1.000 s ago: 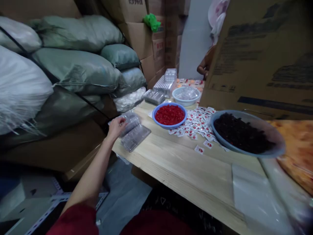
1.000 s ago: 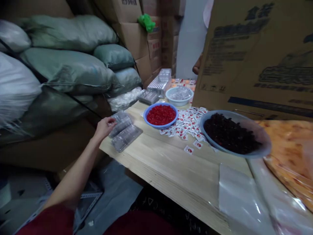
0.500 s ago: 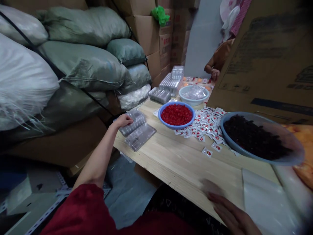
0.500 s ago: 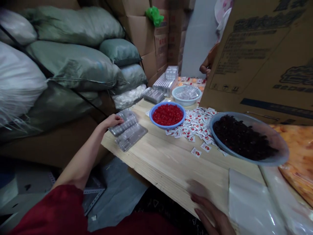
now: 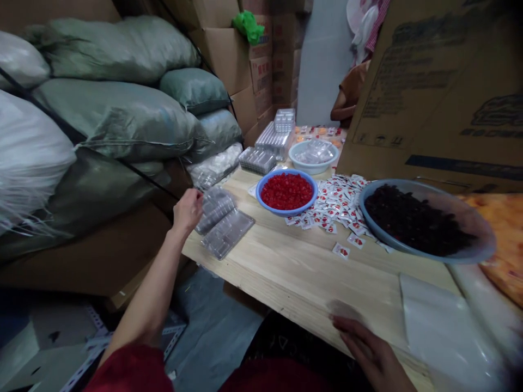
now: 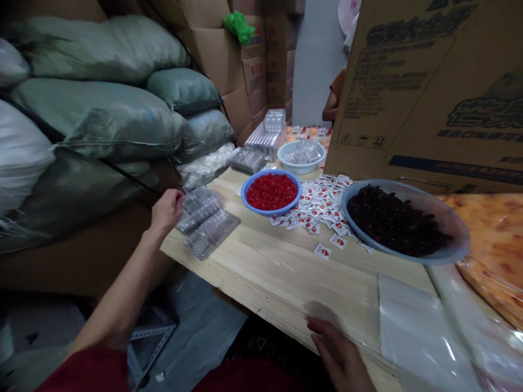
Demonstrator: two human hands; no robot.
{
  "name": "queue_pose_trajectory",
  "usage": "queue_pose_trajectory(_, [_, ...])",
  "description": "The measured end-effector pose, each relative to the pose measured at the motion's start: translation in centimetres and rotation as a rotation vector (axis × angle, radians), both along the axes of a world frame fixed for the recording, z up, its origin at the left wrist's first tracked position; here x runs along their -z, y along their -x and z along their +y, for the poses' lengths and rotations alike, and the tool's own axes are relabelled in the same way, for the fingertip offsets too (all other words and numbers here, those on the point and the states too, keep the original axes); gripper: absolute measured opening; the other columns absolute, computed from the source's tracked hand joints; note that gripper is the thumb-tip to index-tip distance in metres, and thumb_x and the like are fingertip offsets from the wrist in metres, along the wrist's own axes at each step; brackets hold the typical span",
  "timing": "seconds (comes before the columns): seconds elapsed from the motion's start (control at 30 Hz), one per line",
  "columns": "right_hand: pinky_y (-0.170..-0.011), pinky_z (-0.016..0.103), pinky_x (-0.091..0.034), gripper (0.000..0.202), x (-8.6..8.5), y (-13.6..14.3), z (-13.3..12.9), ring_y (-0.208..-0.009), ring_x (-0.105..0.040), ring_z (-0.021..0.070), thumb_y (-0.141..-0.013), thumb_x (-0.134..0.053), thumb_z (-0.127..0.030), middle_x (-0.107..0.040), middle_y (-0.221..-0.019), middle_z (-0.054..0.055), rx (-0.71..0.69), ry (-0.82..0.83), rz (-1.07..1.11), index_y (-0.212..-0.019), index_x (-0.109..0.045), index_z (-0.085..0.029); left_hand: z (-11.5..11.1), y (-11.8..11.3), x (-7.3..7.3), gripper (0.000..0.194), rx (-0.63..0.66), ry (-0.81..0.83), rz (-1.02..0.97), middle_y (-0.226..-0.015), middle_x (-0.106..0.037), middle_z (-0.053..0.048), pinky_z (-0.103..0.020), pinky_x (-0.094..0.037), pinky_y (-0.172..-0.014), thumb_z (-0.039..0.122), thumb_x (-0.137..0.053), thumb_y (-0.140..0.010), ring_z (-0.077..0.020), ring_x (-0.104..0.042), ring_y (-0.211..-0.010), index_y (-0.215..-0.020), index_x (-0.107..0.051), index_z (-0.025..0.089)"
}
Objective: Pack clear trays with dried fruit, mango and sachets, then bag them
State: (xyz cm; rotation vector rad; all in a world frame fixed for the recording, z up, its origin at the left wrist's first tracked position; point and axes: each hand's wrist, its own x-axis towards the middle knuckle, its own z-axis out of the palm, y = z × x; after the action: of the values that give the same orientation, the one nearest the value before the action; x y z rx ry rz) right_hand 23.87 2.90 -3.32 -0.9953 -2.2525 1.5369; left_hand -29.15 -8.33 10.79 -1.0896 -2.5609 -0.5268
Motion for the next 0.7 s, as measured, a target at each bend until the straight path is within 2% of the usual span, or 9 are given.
queue_pose_trajectory(0.1, [-0.099, 0.041, -0.056, 0.039, -1.4, 1.8, -0.7, -0.113, -0.068, 0.0285, -0.093, -0.055, -0.052, -0.073, -0.117, 0.010, 0.090, 0.099, 0.068, -0.112, -0.074, -0.024, 0.4, -6.2, -0.6, 0.019, 0.133, -0.416, -0.159, -0.096, -0.060, -0.007, -0.030, -0.047, -0.079, 0.036, -0.045, -0.096, -0.0186, -0.058, -0.085, -0.096, -0.052, 0.020])
queue_pose_trajectory(0.17, [-0.100, 0.044, -0.055, 0.042, -2.6, 3.6, -1.4, -0.112, -0.068, 0.0281, -0.093, -0.056, -0.055, -0.073, -0.117, 0.012, 0.151, 0.184, 0.156, -0.115, -0.072, -0.023, 1.2, -12.7, 0.5, 0.019, 0.342, -0.579, -0.503, -0.089, -0.060, -0.003, -0.030, -0.050, -0.077, 0.041, -0.049, -0.096, -0.0157, -0.059, -0.076, -0.096, -0.050, 0.021])
queue_pose_trajectory(0.23, [-0.099, 0.047, -0.055, 0.051, -3.4, 5.4, -1.7, -0.113, -0.067, 0.0272, -0.092, -0.057, -0.057, -0.069, -0.125, 0.013, 0.236, 0.319, 0.297, -0.130, -0.063, -0.024, 2.0, -20.2, 3.0, 0.021, 0.508, -0.655, -0.898, -0.092, -0.061, -0.005, -0.032, -0.053, -0.081, 0.042, -0.051, -0.096, -0.0166, -0.062, -0.083, -0.091, -0.051, 0.022])
queue_pose_trajectory(0.3, [-0.091, 0.044, -0.058, 0.061, -3.4, 6.5, -1.5, -0.107, -0.069, 0.0251, -0.091, -0.059, -0.057, -0.065, -0.130, 0.013, 0.392, 0.495, 0.445, -0.143, -0.050, -0.027, 2.1, -27.3, 6.5, 0.023, 0.572, -0.612, -1.301, -0.095, -0.061, -0.005, -0.033, -0.055, -0.082, 0.044, -0.052, -0.096, -0.0172, -0.063, -0.087, -0.091, -0.053, 0.021])
queue_pose_trajectory(0.4, [-0.069, 0.029, -0.057, 0.072, -2.0, 6.3, -0.2, -0.082, -0.070, 0.0173, -0.081, -0.074, -0.054, -0.072, -0.105, 0.007, 0.667, 0.609, 0.534, -0.142, -0.049, -0.025, 1.4, -33.5, 11.5, 0.031, 0.503, -0.494, -1.722, -0.096, -0.063, -0.005, -0.034, -0.055, -0.085, 0.050, -0.058, -0.092, -0.0180, -0.064, -0.093, -0.094, -0.056, 0.020])
queue_pose_trajectory(0.5, [-0.055, 0.022, -0.047, 0.087, -0.1, 4.8, 1.4, -0.062, -0.061, 0.0120, -0.066, -0.086, -0.053, -0.066, -0.075, -0.002, 0.809, 0.548, 0.482, -0.138, -0.052, -0.018, 0.8, -32.2, 13.8, 0.039, 0.586, -0.044, -1.825, -0.088, -0.067, -0.005, -0.029, -0.055, -0.074, 0.055, -0.066, -0.084, -0.0156, -0.066, -0.079, -0.094, -0.060, 0.018])
queue_pose_trajectory(0.57, [-0.053, 0.023, -0.045, 0.099, 0.9, 4.0, 2.1, -0.058, -0.058, 0.0119, -0.062, -0.087, -0.055, -0.064, -0.073, -0.004, 0.824, 0.519, 0.427, -0.143, -0.047, -0.016, 1.4, -28.2, 13.2, 0.042, 0.694, 0.314, -1.726, -0.074, -0.066, -0.004, -0.025, -0.050, -0.058, 0.058, -0.064, -0.084, -0.0134, -0.063, -0.063, -0.085, -0.062, 0.016])
queue_pose_trajectory(0.6, [-0.054, 0.023, -0.046, 0.104, 1.3, 3.6, 2.4, -0.058, -0.057, 0.0122, -0.061, -0.087, -0.056, -0.064, -0.073, -0.004, 0.816, 0.500, 0.397, -0.147, -0.042, -0.015, 2.2, -25.8, 12.3, 0.044, 0.712, 0.391, -1.633, -0.068, -0.064, -0.003, -0.024, -0.047, -0.054, 0.059, -0.061, -0.085, -0.0127, -0.060, -0.057, -0.080, -0.062, 0.015])
queue_pose_trajectory(0.7, [-0.059, 0.026, -0.048, 0.112, 2.4, 3.0, 2.5, -0.063, -0.057, 0.0136, -0.065, -0.084, -0.057, -0.062, -0.075, -0.004, 0.794, 0.348, 0.335, -0.155, -0.030, -0.017, 6.9, -18.7, 8.8, 0.042, 0.624, 0.090, -1.144, -0.063, -0.061, -0.001, -0.024, -0.045, -0.056, 0.054, -0.054, -0.090, -0.0120, -0.057, -0.057, -0.073, -0.060, 0.016])
